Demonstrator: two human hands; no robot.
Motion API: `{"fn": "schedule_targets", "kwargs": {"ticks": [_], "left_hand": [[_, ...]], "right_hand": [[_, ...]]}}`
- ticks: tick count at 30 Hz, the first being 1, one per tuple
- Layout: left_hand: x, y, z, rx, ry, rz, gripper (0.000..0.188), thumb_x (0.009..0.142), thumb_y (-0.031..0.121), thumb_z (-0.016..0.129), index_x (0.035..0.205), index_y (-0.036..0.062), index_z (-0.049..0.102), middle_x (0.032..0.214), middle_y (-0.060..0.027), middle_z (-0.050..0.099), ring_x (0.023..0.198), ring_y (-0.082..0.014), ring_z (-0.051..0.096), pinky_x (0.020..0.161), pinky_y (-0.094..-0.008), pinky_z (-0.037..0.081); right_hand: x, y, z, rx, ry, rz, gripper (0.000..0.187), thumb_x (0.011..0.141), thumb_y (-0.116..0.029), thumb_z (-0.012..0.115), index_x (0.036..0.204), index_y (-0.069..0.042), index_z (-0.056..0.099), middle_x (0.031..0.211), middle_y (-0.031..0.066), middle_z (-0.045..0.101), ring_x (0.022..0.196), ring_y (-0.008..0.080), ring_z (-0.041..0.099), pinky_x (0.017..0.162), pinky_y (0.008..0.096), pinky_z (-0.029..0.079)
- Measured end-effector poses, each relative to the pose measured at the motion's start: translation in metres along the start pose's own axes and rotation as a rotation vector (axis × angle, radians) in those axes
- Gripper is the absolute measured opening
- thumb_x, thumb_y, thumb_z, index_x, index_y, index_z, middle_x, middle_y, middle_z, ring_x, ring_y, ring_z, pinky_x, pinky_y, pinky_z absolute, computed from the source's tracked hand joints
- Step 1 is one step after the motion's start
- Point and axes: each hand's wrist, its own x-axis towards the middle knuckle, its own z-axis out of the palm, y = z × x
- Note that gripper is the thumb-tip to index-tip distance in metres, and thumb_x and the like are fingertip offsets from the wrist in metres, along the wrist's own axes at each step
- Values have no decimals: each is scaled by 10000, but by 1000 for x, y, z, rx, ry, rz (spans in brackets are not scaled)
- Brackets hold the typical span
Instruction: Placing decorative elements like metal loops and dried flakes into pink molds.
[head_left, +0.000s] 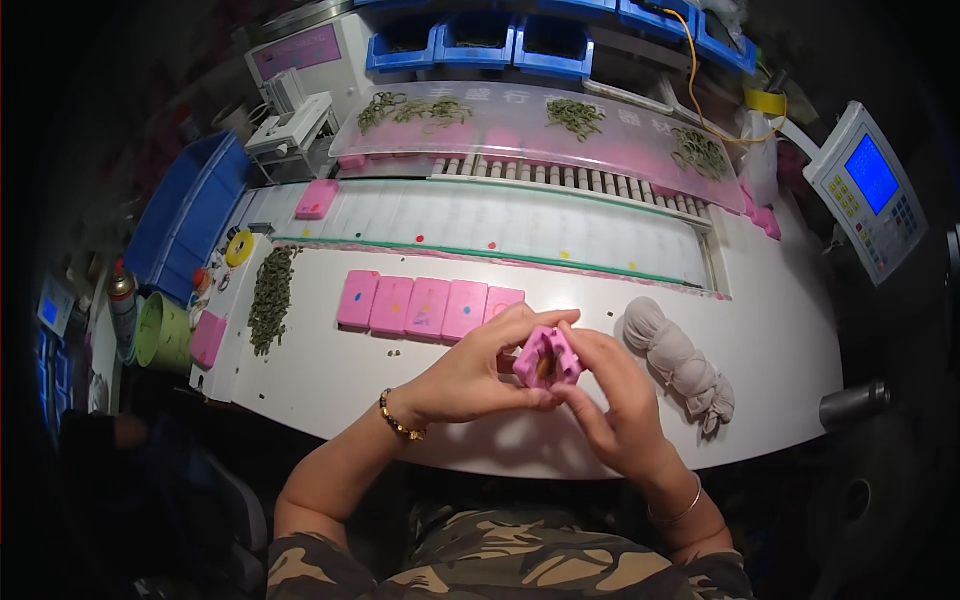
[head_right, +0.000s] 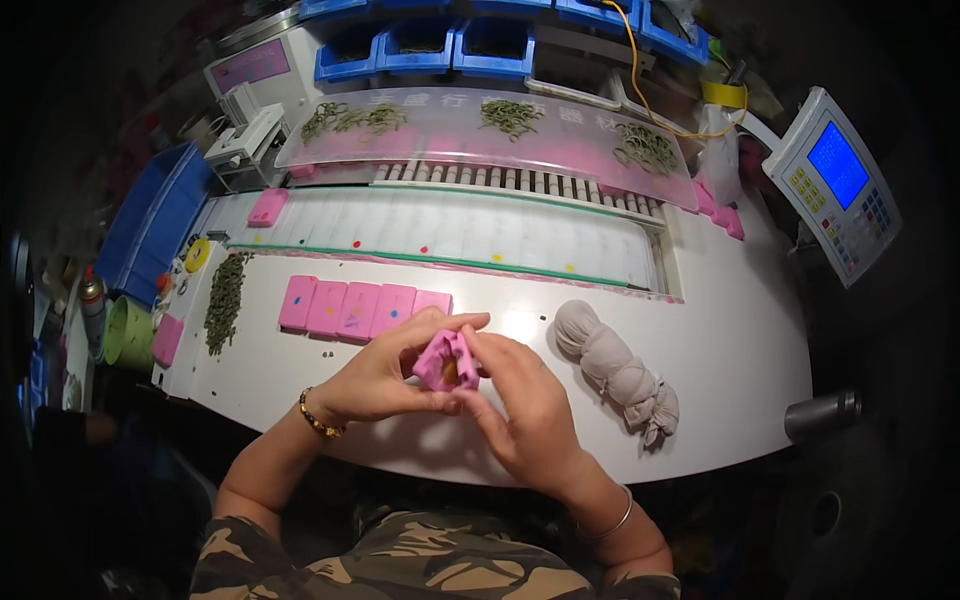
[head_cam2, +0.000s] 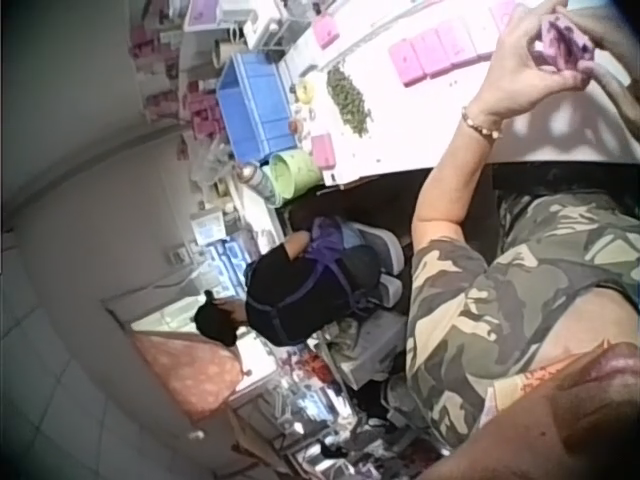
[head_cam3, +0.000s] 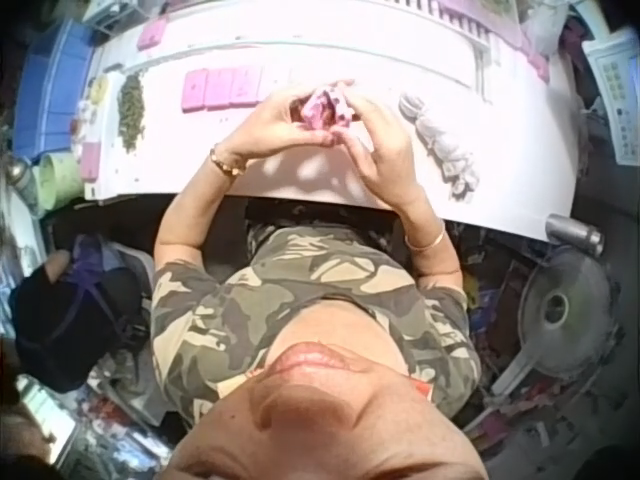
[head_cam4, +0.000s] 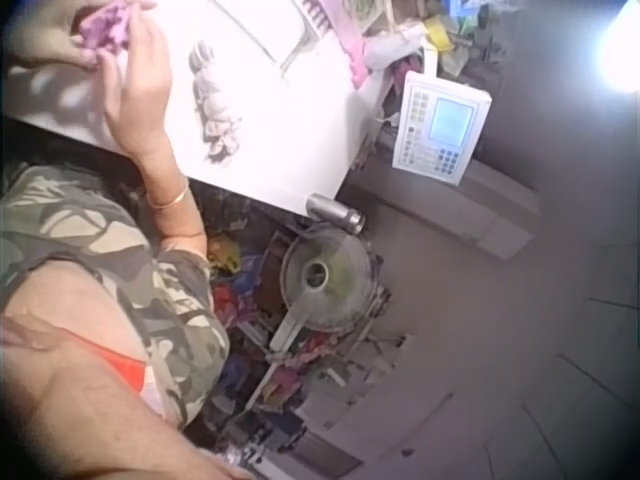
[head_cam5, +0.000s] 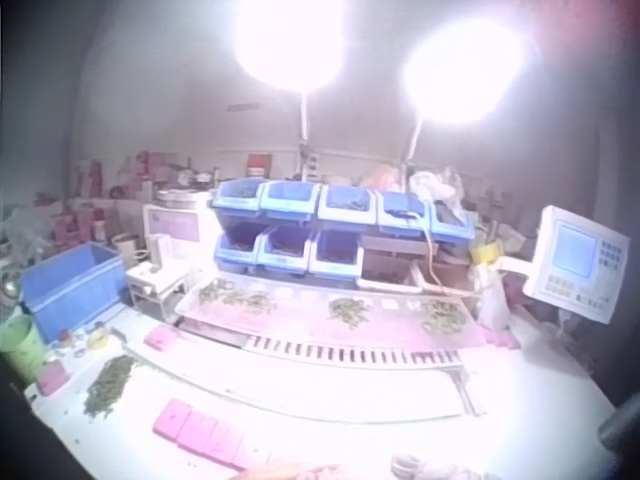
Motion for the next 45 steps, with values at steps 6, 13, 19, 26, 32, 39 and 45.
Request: {"fn": "schedule_targets", "kwargs": {"ticks": [6,13,19,26,32,39,45], "left_hand": [[4,-8,21,-346,349,41,616,790,27,785,1298,52,437,1179,-75,522,1119,-146,544,942,-289,491],[10,-17,41,433,478,397,545,718,108,866,1101,82,479,1182,-101,479,1216,-225,475,1021,-345,438],[12,-15,41,-777,257,-26,381,902,237,711,1079,79,414,1185,-94,477,1127,-176,532,925,-339,520],[19,-22,45,-926,379,-260,348,937,414,638,921,82,533,875,-82,610,746,-154,614,638,-277,530],[25,-15,50,-928,554,-249,197,917,223,636,798,124,512,771,7,553,626,-98,556,532,-253,488],[21,-22,44,-695,620,-174,249,925,212,635,739,129,491,718,30,511,573,-64,494,489,-228,427],[32,2,42,-615,717,-225,363,968,384,606,784,98,481,697,-17,544,568,-90,540,479,-218,421]], "right_hand": [[5,5,2,714,299,376,472,985,-23,517,1437,45,400,1343,160,532,1171,179,556,985,314,479],[8,15,4,771,278,398,427,990,29,466,1416,46,432,1260,138,584,1142,166,573,955,287,481],[8,21,-8,518,1,147,461,834,89,539,1263,-57,624,1122,119,652,1024,238,620,923,346,473],[6,9,8,210,165,40,386,844,-144,692,1206,-69,582,1133,94,614,1029,287,576,901,384,412],[6,14,-1,-232,163,-101,299,793,-184,727,1050,-86,609,1067,61,615,982,252,588,827,380,426],[13,8,2,-241,140,-128,214,754,-125,757,907,-88,612,957,54,597,881,251,586,791,389,442],[15,11,-8,-29,227,-79,219,735,-64,778,858,-62,597,943,90,597,875,279,578,733,366,446]]}}
